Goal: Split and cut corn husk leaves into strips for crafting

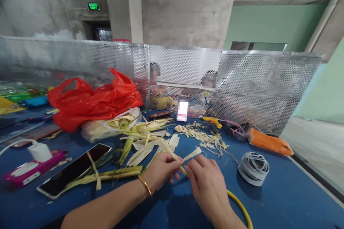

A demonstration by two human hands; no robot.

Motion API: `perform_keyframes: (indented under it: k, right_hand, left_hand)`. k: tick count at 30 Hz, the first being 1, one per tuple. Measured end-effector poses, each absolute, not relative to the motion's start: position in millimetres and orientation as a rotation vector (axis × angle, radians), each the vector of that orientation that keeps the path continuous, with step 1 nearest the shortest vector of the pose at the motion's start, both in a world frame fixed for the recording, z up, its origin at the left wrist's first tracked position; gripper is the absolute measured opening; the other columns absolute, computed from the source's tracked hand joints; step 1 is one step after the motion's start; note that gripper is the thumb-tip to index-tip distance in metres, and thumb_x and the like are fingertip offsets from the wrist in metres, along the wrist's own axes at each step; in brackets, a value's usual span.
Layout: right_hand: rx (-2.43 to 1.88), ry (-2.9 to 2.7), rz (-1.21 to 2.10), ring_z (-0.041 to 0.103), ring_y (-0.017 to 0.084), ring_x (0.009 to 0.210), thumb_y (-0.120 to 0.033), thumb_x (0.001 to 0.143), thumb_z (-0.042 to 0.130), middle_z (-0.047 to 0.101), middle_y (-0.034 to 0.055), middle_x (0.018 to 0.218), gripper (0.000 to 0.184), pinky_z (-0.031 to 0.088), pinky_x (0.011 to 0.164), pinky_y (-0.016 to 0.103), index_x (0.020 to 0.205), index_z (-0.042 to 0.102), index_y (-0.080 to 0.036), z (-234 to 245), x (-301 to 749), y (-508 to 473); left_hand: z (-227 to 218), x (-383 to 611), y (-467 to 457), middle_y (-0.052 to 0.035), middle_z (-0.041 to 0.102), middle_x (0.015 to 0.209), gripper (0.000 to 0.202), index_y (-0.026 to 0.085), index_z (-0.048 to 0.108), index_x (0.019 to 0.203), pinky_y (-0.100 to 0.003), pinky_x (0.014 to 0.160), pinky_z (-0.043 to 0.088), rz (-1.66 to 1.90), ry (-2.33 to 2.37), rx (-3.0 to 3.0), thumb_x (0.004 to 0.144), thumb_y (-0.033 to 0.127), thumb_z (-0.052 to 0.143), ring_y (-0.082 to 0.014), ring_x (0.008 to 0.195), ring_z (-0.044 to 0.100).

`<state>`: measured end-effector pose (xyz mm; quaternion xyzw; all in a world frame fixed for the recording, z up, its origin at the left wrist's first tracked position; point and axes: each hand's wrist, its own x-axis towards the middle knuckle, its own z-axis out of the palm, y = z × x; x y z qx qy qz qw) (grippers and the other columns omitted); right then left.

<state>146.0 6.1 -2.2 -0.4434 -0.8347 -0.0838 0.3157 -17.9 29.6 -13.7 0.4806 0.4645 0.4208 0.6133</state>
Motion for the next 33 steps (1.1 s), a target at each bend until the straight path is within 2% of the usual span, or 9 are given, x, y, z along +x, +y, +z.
perform_keyframes:
  k: [4,8,10,12,16,21,27,30,33]
  right_hand:
    - [-1.242,-2.049,-0.085,0.056,0.018,0.075,-0.039,0.09,0.052,0.062,0.0034,0.08,0.022,0.035,0.071,0.032,0.089,0.07,-0.025,3.1,149.5,7.4]
    - [-1.332,-1.93,0.696,0.047,0.014,0.059,-0.047,0.081,0.058,0.052,-0.0007,0.063,0.029,0.033,0.057,0.028,0.077,0.067,-0.019,-3.9,142.7,12.4]
    - [-1.243,-1.754,1.094,0.042,0.012,0.054,-0.05,0.074,0.063,0.046,-0.0035,0.058,0.033,0.031,0.053,0.025,0.072,0.062,-0.017,-7.0,137.2,13.6]
    - [-1.175,-1.602,1.247,0.04,0.01,0.054,-0.049,0.069,0.068,0.045,-0.0047,0.057,0.034,0.032,0.052,0.024,0.069,0.058,-0.017,-6.8,133.1,12.8]
    - [-1.195,-1.554,1.028,0.039,0.009,0.051,-0.045,0.072,0.068,0.044,-0.0057,0.055,0.032,0.032,0.05,0.022,0.065,0.053,-0.018,0.1,134.6,8.5]
    - [-1.289,-1.655,0.767,0.047,0.011,0.048,-0.042,0.082,0.057,0.048,-0.0054,0.052,0.024,0.036,0.047,0.022,0.084,0.061,-0.019,5.5,148.5,9.8]
    - [-1.22,-1.954,0.715,0.062,0.016,0.067,-0.035,0.08,0.062,0.068,0.0027,0.076,0.019,0.048,0.061,0.026,0.089,0.07,-0.02,18.0,162.6,15.5]
    - [-1.217,-2.158,0.411,0.063,0.016,0.078,-0.03,0.086,0.056,0.068,0.0038,0.087,0.016,0.047,0.07,0.026,0.09,0.069,-0.022,23.4,166.4,15.9]
    - [-1.263,-2.297,0.055,0.059,0.015,0.071,-0.029,0.093,0.045,0.063,0.0041,0.083,0.024,0.043,0.063,0.025,0.08,0.063,-0.02,23.4,165.9,15.2]
  left_hand:
    - [-14.9,-15.8,20.9,0.0014,0.057,0.051,0.021,0.013,0.064,0.066,-0.021,0.039,0.038,0.819,1.078,1.401,0.074,0.032,0.059,-0.0114,0.043,0.053]
    - [-14.4,-10.8,5.7,0.0026,0.051,0.043,0.031,0.015,0.057,0.052,-0.02,0.039,0.034,0.566,1.103,1.619,0.076,0.035,0.054,-0.0081,0.034,0.043]
    - [-15.1,-8.9,0.3,0.0028,0.05,0.041,0.034,0.016,0.052,0.047,-0.019,0.042,0.034,0.526,1.092,1.676,0.075,0.034,0.056,-0.0075,0.036,0.044]
    - [-16.8,-8.0,-2.0,0.003,0.05,0.041,0.035,0.016,0.049,0.045,-0.018,0.043,0.034,0.519,1.093,1.685,0.073,0.036,0.059,-0.0083,0.039,0.048]
    - [-22.3,-10.1,2.0,0.0011,0.053,0.042,0.034,0.016,0.058,0.05,-0.02,0.044,0.036,0.509,1.161,1.7,0.073,0.04,0.058,-0.012,0.041,0.053]
    - [-25.4,-16.5,12.4,0.0001,0.059,0.047,0.03,0.016,0.067,0.057,-0.02,0.05,0.038,0.613,1.189,1.704,0.076,0.036,0.057,-0.0111,0.046,0.054]
    - [-17.6,-24.2,18.1,0.0015,0.057,0.045,0.026,0.016,0.071,0.06,-0.02,0.049,0.038,0.598,1.171,1.689,0.074,0.037,0.062,-0.0098,0.043,0.051]
    - [-13.6,-26.4,18.9,0.0012,0.058,0.046,0.028,0.016,0.072,0.061,-0.02,0.051,0.038,0.606,1.19,1.727,0.075,0.038,0.061,-0.01,0.044,0.052]
    - [-12.4,-26.7,18.9,0.0012,0.059,0.046,0.027,0.016,0.071,0.059,-0.02,0.053,0.039,0.607,1.191,1.789,0.075,0.036,0.061,-0.0102,0.044,0.053]
